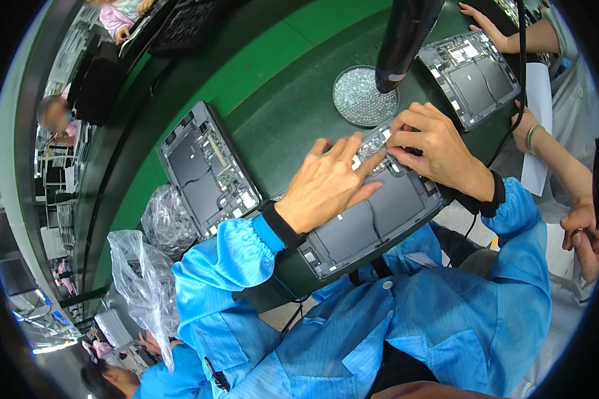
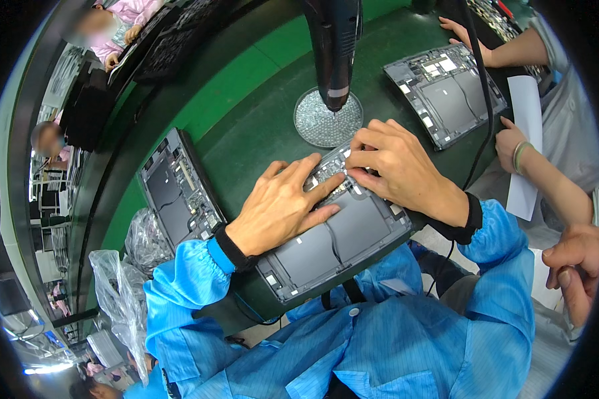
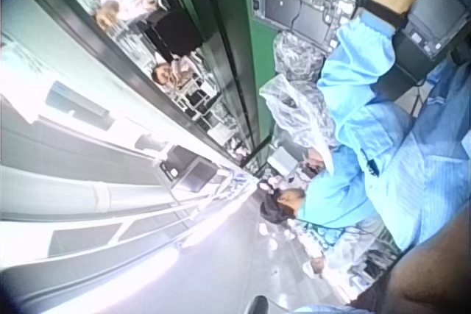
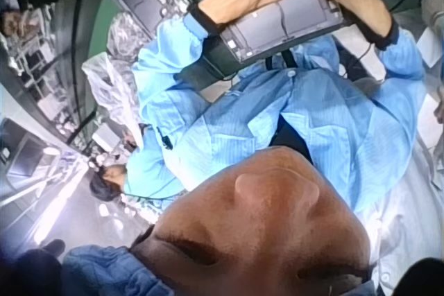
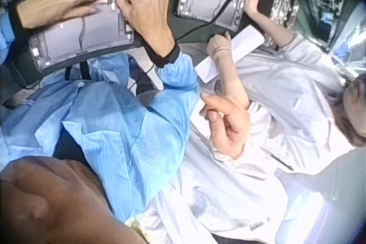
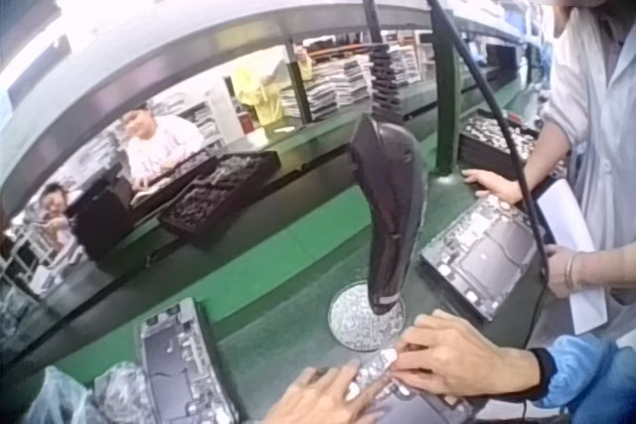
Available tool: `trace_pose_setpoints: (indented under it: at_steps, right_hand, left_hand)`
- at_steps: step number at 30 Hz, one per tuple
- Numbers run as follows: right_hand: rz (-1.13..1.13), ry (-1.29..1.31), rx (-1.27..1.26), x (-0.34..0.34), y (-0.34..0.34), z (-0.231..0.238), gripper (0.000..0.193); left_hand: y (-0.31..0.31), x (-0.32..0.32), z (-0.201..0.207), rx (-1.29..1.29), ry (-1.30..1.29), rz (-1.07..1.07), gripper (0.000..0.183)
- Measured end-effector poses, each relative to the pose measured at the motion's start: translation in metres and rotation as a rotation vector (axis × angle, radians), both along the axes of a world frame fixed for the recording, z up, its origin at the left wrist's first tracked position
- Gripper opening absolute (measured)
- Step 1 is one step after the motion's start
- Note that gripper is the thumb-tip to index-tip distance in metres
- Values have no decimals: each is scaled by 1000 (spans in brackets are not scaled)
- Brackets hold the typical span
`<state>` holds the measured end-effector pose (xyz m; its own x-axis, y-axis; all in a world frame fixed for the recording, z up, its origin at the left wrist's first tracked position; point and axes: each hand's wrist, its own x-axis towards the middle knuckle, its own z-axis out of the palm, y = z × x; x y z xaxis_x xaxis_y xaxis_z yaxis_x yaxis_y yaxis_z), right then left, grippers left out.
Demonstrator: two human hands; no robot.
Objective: Assembling the internal electronic components and ribbon cables of tablets on a factory assembly line.
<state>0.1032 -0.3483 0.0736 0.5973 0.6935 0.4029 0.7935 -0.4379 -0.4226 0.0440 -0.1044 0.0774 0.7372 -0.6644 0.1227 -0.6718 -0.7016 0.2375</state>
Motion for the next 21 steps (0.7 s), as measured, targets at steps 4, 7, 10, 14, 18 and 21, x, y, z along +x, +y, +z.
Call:
trace_pose_setpoints:
  at_steps: [4,7,10,14,18,21]
  right_hand:
    - [-44,12,67,1,-1,2,13]
    - [-212,46,365,14,-11,9,29]
    - [-191,228,819,41,-5,30,76]
    - [82,550,939,57,22,34,79]
    - [-4,467,806,60,31,41,50]
    - [43,430,993,53,32,59,34]
  left_hand:
    - [0,-1,-1,12,-18,2,51]
    - [-1,0,3,-6,19,-4,51]
    - [0,0,4,7,4,-10,51]
    - [2,-1,5,2,-16,-17,50]
    - [0,1,6,-5,9,-26,50]
    - [2,2,5,-10,28,-20,50]
